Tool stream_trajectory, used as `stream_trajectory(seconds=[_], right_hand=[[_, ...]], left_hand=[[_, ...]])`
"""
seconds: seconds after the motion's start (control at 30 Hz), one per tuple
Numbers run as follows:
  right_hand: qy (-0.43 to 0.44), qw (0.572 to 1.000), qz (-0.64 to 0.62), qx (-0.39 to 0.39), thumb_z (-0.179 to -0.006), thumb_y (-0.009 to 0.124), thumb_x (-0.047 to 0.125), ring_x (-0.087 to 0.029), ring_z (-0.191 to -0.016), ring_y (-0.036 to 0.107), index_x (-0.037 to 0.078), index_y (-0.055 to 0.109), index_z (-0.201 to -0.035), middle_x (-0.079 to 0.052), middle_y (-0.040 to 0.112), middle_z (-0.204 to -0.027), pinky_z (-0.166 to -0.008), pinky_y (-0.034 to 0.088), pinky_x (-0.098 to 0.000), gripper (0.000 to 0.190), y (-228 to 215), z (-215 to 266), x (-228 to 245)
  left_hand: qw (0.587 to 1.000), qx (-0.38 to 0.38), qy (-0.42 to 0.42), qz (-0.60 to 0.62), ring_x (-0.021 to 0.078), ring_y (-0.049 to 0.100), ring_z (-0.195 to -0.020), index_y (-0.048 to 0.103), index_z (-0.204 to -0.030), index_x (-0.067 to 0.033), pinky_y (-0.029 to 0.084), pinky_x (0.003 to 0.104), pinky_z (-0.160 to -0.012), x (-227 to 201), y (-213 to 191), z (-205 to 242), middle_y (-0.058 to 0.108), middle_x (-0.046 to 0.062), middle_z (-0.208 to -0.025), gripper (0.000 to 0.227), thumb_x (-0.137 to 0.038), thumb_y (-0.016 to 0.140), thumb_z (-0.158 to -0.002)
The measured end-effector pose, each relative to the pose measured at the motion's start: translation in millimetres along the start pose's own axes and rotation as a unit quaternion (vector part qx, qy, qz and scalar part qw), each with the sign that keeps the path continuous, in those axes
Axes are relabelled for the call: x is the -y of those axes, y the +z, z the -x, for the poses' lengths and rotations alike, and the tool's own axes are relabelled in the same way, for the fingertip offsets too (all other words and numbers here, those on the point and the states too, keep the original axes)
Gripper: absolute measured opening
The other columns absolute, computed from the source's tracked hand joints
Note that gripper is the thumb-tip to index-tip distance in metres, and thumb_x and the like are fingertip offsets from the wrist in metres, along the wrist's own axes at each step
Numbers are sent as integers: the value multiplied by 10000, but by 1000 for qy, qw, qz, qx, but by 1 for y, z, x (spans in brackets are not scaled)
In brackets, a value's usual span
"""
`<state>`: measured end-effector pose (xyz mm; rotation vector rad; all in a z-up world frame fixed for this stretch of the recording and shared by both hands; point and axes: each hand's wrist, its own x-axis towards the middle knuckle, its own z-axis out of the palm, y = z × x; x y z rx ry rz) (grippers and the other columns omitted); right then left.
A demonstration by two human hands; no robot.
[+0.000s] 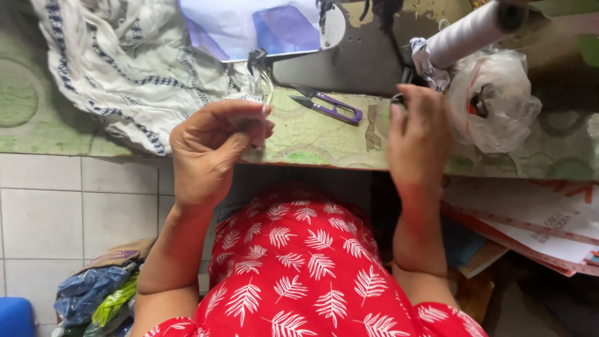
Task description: Trim excess material from a small piece of patterned fabric using scissors
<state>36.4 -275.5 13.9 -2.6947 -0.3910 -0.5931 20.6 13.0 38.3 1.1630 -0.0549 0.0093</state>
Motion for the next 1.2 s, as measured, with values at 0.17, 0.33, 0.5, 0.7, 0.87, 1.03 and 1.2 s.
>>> stream_trajectory(seconds=[0.17,0.33,0.5,0.7,0.87,1.03,1.2], right_hand=[[65,993,66,77,-908,833,65,-389,-954,629,1,658,-1174,-181,639,-1072,-806,481,-498,325,4,8,-46],[105,981,27,158,-892,771,139,-247,-781,661,69,688,-1039,-72,683,-905,-742,515,-426,183,1,-9,-70],[299,924,-74,226,-931,700,184,-90,-725,628,139,680,-1051,19,706,-813,-665,472,-290,130,-30,-17,-38],[351,816,-408,212,-1016,520,-15,-190,-600,616,2,495,-1221,-180,675,-884,-445,434,-246,207,-34,45,-39],[403,718,-527,207,-717,509,20,-118,-404,449,124,519,-725,-70,541,-516,-344,322,-222,106,-14,87,16],[356,676,-578,288,-977,664,160,-86,-505,480,73,582,-874,-45,590,-653,-465,396,-207,158,-14,83,60],[333,695,-559,307,-925,673,77,-28,-529,394,96,601,-858,51,482,-627,-476,316,-193,100,-2,91,65]], left_hand=[[1000,-7,-8,-5,235,756,-933,537,-1367,-120,679,349,-873,2,-2,-3,720,193,-1175,437,21,692,-984],[998,15,22,-55,105,623,-839,693,-1174,5,570,212,-868,1,-11,0,708,98,-1070,173,17,651,-1007],[994,12,-9,-109,121,654,-1171,662,-1292,-6,522,204,-1060,-7,-13,-2,685,86,-1292,299,5,666,-993],[997,0,-38,-66,67,653,-1057,649,-1298,12,588,190,-923,1,-8,-5,707,102,-1274,406,15,759,-907],[997,12,-34,-69,128,651,-1203,649,-1302,12,541,212,-1030,10,0,-5,695,122,-1310,326,20,674,-978],[998,26,-61,-19,94,652,-1085,641,-1319,31,610,206,-889,11,10,-2,695,123,-1299,396,28,726,-932],[998,12,-51,-32,76,629,-1020,634,-1340,15,644,229,-911,7,14,5,659,61,-1259,458,48,762,-901]])
